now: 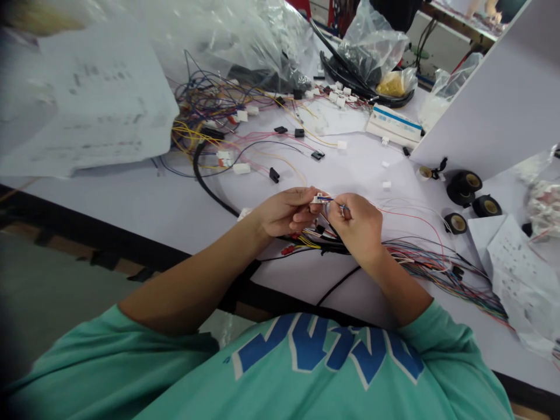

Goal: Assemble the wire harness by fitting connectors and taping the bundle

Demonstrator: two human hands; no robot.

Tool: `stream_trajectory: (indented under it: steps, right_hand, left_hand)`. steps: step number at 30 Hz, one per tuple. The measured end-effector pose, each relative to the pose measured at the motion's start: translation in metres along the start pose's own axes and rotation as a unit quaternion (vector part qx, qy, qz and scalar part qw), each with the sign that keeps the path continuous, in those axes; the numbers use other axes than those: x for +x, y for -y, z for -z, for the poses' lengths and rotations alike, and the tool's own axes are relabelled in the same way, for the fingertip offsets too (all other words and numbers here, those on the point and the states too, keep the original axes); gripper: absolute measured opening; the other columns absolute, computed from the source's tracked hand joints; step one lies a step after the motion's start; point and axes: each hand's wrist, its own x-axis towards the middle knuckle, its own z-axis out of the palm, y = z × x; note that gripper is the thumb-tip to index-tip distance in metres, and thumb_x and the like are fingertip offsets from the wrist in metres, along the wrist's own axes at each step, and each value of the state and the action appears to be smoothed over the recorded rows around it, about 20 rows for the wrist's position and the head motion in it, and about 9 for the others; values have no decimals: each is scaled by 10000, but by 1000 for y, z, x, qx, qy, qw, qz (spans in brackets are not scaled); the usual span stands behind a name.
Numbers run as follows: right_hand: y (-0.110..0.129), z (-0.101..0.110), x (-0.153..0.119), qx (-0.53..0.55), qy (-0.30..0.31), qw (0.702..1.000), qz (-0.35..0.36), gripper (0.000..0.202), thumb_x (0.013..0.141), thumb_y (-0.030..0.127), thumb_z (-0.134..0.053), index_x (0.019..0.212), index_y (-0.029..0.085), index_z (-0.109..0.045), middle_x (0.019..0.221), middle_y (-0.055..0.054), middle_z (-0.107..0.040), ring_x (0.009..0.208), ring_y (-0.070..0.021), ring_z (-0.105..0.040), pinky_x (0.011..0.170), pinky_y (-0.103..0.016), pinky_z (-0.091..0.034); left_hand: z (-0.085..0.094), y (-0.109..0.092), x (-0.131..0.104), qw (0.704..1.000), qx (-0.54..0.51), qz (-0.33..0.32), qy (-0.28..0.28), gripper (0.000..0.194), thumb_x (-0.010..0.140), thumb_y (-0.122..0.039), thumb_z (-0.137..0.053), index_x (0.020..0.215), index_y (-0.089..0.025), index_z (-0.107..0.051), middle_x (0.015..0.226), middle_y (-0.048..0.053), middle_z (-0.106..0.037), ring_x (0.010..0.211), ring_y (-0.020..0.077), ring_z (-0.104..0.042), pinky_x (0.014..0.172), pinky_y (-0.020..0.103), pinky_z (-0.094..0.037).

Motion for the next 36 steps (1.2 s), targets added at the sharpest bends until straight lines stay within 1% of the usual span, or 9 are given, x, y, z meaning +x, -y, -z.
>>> stream_trajectory:
  steps: [4, 8, 17, 21, 25, 29, 32, 34, 36]
  right_hand:
    - [-1, -1, -1, -39, -11, 999, 22, 169, 740, 208, -456, 581, 214, -512, 479, 47, -424, 465, -88, -365, 519, -229, -330]
    - [-1, -4, -4, -57, 1, 998, 42, 182, 748, 201, -455, 572, 213, -501, 486, 41, -447, 473, -89, -376, 515, -228, -316]
    - [-4, -8, -6, -16, 51, 998, 39, 213, 793, 233, -436, 599, 199, -518, 511, 39, -482, 491, -84, -419, 535, -202, -350]
    - [-7, -12, -7, -15, 61, 997, 37, 233, 817, 238, -418, 639, 190, -561, 555, 26, -550, 509, -84, -459, 545, -200, -364]
    - [-9, -2, 0, -28, 104, 992, 64, 237, 853, 258, -413, 744, 190, -613, 675, 0, -637, 609, -100, -544, 598, -211, -389]
    - [-13, 17, 8, -127, 153, 977, 82, 206, 860, 270, -436, 801, 189, -616, 763, -24, -661, 713, -139, -582, 620, -241, -385]
    - [-15, 23, 13, -216, 132, 965, 74, 188, 848, 299, -461, 843, 185, -611, 797, -45, -655, 745, -172, -574, 651, -277, -389]
    - [-15, 21, 17, -239, 106, 962, 76, 238, 818, 336, -513, 963, 169, -600, 955, -88, -650, 882, -216, -569, 740, -318, -401]
    - [-14, 16, 21, -228, 120, 963, 78, 395, 782, 362, -565, 1113, 148, -551, 1124, -129, -602, 1024, -257, -532, 818, -359, -392]
  left_hand:
    - [-2, 1, -1, 1000, 9, -11, -10, 190, 855, -187, -505, 708, -97, -584, 498, -27, -508, 303, 10, -312, 278, 123, -225]
    - [-5, 4, -2, 999, 34, -35, -6, 124, 793, -212, -610, 740, -100, -614, 499, -29, -522, 313, 19, -352, 286, 133, -241]
    - [-2, 9, -2, 996, 36, -80, 24, 229, 653, -265, -747, 738, -95, -619, 523, -38, -544, 333, 25, -396, 297, 139, -274]
    - [-1, 9, -2, 995, 47, -84, 21, 209, 665, -258, -733, 737, -99, -618, 514, -42, -538, 329, 23, -398, 306, 136, -288]
    - [1, 4, -2, 995, 55, -83, 10, 140, 704, -214, -690, 744, -96, -625, 521, -34, -543, 324, 25, -385, 303, 147, -291]
    - [5, -4, -2, 995, 54, -79, -17, 70, 765, -148, -601, 745, -85, -624, 510, -23, -533, 319, 27, -365, 300, 152, -266]
    - [6, -11, -4, 993, 58, -94, -51, 90, 789, -133, -564, 739, -81, -619, 494, -23, -521, 305, 23, -345, 297, 151, -245]
    - [6, -15, -6, 989, 70, -114, -69, 95, 794, -140, -567, 735, -83, -615, 488, -26, -517, 300, 22, -340, 297, 149, -237]
    - [6, -18, -8, 985, 82, -129, -80, 102, 799, -152, -567, 736, -87, -613, 482, -30, -512, 298, 22, -341, 297, 147, -229]
